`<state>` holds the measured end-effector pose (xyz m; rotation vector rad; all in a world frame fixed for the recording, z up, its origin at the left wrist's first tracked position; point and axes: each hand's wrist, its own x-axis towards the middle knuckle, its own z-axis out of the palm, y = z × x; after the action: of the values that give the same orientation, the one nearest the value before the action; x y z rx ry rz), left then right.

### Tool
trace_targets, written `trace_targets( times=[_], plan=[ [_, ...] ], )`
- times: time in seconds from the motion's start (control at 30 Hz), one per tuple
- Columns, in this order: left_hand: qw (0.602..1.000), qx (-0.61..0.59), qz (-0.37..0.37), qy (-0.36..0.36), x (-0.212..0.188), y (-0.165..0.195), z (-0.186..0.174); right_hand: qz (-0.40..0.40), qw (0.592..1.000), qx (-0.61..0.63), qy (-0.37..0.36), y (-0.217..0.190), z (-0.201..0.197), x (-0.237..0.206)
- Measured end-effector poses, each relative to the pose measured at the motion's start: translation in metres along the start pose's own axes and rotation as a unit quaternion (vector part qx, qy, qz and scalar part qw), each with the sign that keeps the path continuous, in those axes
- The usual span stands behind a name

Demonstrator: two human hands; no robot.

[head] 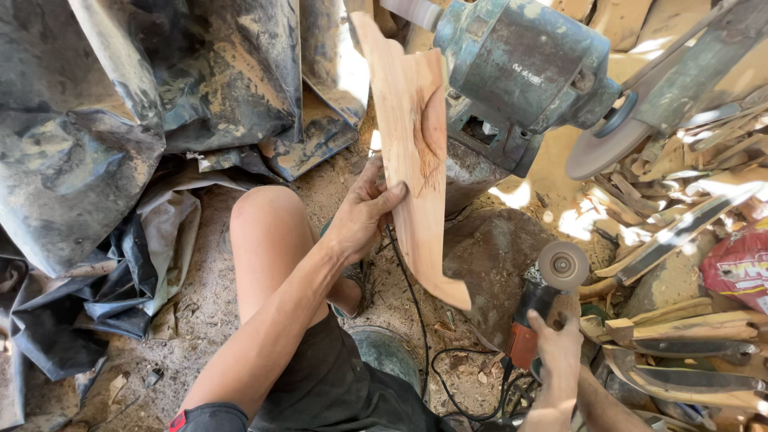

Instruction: The person uses an angle grinder with a sanding disc to smooth a curved wooden piece, then switches to a stationary belt sander to refine the edges and surface. The person holds the wood with both hands and moves it against the rotating tools.

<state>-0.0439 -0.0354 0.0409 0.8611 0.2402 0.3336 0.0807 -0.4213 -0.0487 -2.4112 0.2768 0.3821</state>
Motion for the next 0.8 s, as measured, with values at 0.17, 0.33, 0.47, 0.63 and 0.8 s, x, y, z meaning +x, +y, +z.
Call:
trace_targets(
  times=[0.17, 0.33, 0.47, 0.63, 0.8],
  plan=[
    [0.997, -0.071, 0.002, 0.021, 0.002, -0.006, 0.004, 0.086, 0.993, -0.075, -0.033, 0.018, 0.021, 0.004],
    [0.994, -0.095, -0.027, 0.036, 0.003, -0.008, 0.005, 0.053, 0.995, -0.087, -0.012, 0.042, 0.046, 0.021],
    [0.990, -0.129, -0.027, 0.049, 0.007, -0.015, -0.002, 0.000, 0.997, -0.075, -0.001, 0.052, 0.063, 0.029],
    [0.984, -0.163, -0.041, 0.053, 0.010, -0.026, -0.008, 0.013, 0.995, -0.096, -0.008, 0.052, 0.068, 0.029],
    [0.985, -0.159, -0.050, 0.042, 0.005, -0.022, -0.001, 0.034, 0.996, -0.079, -0.033, 0.041, 0.063, 0.032]
  ],
)
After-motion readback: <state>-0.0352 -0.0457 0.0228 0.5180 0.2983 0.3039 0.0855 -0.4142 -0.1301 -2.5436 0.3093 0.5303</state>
